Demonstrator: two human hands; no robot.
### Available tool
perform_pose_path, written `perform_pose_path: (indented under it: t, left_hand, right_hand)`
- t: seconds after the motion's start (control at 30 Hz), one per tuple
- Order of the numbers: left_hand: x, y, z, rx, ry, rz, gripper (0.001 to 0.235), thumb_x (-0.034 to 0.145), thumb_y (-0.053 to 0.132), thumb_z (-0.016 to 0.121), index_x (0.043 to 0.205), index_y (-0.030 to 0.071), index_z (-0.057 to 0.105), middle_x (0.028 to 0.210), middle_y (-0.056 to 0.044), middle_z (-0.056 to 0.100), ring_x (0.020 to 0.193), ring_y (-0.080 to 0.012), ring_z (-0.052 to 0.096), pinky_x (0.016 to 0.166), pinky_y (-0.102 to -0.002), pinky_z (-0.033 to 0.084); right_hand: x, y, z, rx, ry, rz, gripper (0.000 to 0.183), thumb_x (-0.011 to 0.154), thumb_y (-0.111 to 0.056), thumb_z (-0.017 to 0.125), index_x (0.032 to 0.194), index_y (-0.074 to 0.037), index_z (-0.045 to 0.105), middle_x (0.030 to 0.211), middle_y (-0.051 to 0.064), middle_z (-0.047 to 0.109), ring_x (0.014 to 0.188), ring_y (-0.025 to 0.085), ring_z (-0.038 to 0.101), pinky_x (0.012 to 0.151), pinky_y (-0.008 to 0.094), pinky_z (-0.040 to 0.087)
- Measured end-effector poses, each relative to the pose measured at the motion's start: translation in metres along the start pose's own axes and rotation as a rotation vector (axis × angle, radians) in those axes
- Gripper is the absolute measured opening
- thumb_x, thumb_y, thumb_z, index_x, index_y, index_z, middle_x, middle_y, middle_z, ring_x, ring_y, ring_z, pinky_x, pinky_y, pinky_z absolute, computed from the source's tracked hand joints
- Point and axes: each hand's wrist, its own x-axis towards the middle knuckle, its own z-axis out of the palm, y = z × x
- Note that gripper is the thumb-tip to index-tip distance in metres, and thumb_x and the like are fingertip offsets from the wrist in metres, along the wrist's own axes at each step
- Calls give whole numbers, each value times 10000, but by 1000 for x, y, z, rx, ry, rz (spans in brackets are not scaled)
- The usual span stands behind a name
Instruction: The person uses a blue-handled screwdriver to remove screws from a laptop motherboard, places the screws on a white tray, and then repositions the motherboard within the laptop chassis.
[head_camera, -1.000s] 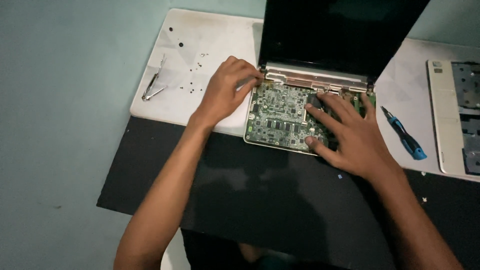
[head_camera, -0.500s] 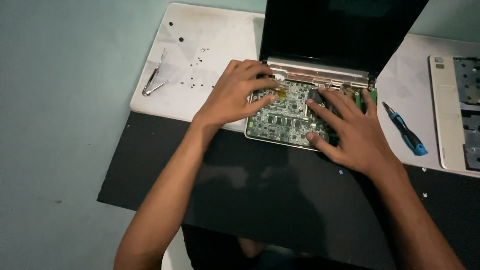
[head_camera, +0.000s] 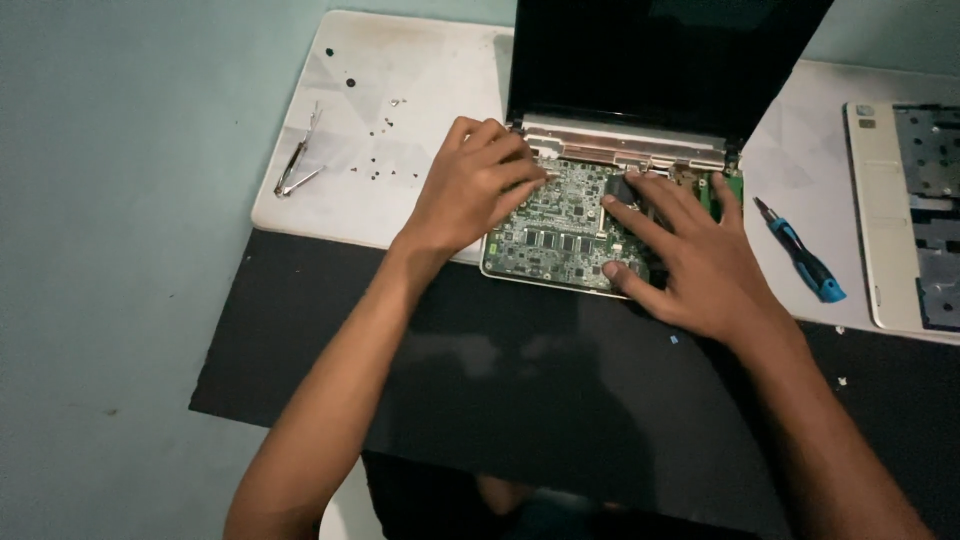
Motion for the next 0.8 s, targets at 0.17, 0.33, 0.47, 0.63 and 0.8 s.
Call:
perform_pose_path:
  t: [0.17,0.33,0.47,0.63,0.8]
  left_hand:
    - [-1,0,1,-61,-8,-53,135,1113,213,908,1211,119,907,1130,-40,771,1089,-281,606,923,-465,415]
    - [1,5,0,-47,-60,-94,174,1118,237,867,1229,111,913,1143,-64,775,1093,-272,631,915,-463,456]
    - [2,7,-4,-105,-58,-87,202,1167,230,780,1232,98,919,1101,-67,738,1074,-272,615,896,-467,449]
    - [0,6,0,-27,-98,-124,204,1134,216,819,1284,127,923,1165,-72,714,1130,-295,604,903,-479,444]
    - [-3,6,2,23,-98,-176,216,1160,272,792,1284,108,860,1224,-104,703,1167,-314,605,948,-481,441]
  right_hand:
    - [0,-2,0,-6,54,-31,777,1161,-670,513,1818,-256,527,1898,153,471,1713,435,465,1376,790,180]
    - [0,-2,-3,24,6,-20,803,1149,-674,485,1820,-234,491,1917,184,420,1744,436,395,1373,796,152]
    - [0,-2,0,-5,30,-27,790,1150,-661,518,1828,-257,496,1914,168,440,1720,456,438,1383,782,171]
    - [0,-1,1,1,22,-18,788,1147,-665,518,1823,-260,504,1913,167,439,1737,465,411,1378,791,166]
    - [1,-1,0,17,7,-7,803,1147,-686,492,1823,-253,495,1921,170,417,1739,426,404,1374,797,146]
